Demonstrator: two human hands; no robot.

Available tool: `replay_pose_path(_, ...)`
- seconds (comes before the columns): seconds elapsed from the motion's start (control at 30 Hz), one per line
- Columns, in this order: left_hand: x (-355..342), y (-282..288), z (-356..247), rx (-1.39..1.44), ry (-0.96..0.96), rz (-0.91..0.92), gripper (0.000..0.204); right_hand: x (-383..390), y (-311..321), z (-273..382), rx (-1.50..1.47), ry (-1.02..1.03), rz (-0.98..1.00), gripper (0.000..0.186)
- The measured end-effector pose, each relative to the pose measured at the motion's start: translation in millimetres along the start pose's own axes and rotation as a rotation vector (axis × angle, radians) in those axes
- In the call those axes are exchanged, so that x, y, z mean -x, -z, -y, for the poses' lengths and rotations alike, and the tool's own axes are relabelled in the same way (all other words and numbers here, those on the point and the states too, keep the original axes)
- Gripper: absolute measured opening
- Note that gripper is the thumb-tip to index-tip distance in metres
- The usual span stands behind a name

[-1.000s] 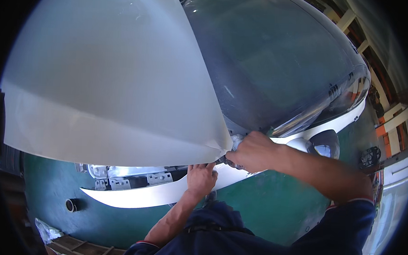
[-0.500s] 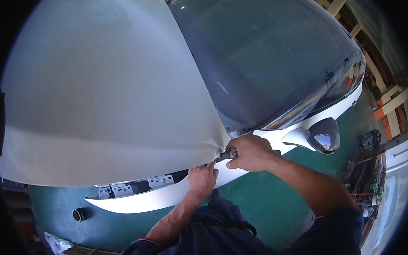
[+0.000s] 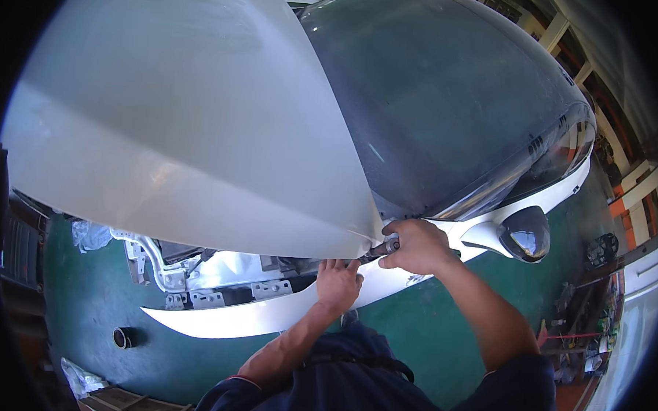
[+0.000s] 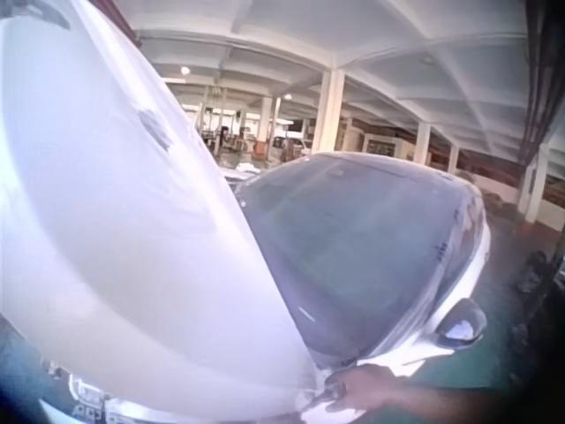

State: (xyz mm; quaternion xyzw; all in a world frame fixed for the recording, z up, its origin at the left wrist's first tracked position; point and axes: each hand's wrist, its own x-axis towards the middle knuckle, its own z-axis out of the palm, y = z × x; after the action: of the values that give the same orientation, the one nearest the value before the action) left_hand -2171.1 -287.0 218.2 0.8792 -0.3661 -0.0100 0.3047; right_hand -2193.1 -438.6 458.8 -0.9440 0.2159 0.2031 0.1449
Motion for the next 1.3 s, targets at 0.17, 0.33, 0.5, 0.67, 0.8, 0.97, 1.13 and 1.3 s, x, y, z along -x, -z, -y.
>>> replay_pose_path(0.17,12.6,12.7,5.5,0.069,0.025,-0.073,0.044,10.4,-5.7,-1.2,0.107,0.152,-0.086,0.049)
replay_pose_path(0.33,44.6,36.0,25.9,0.066,0.173,0.002,0.073,26.3,-6.5,-27.9,0.072,0.327,-0.22,0.038)
replay_pose_path(0.5,28.2,48.2,26.8,0.128,0.376,0.204,0.083,41.0,-13.1,-52.0,-0.129,0.381,-0.226,0.038)
replay_pose_path(0.67,-3.1,56.2,31.6,0.315,0.342,0.304,0.078,48.5,-17.6,-78.2,-0.283,0.443,-0.228,0.043)
replay_pose_path(0.8,-14.9,55.8,36.5,0.413,0.26,0.312,0.07,46.0,-21.5,-102.7,-0.309,0.471,-0.251,0.038)
replay_pose_path(0.97,-9.4,58.1,26.7,0.335,0.343,0.334,0.069,33.9,-32.1,-119.3,-0.444,0.5,-0.288,0.039)
replay_pose_path(1.13,12.9,67.6,15.3,0.153,0.504,0.314,0.066,28.7,-34.9,-123.8,-0.478,0.496,-0.227,0.042)
replay_pose_path(1.3,38.5,81.2,16.4,0.111,0.439,0.244,0.058,28.1,-34.2,-122.8,-0.437,0.559,-0.263,0.045)
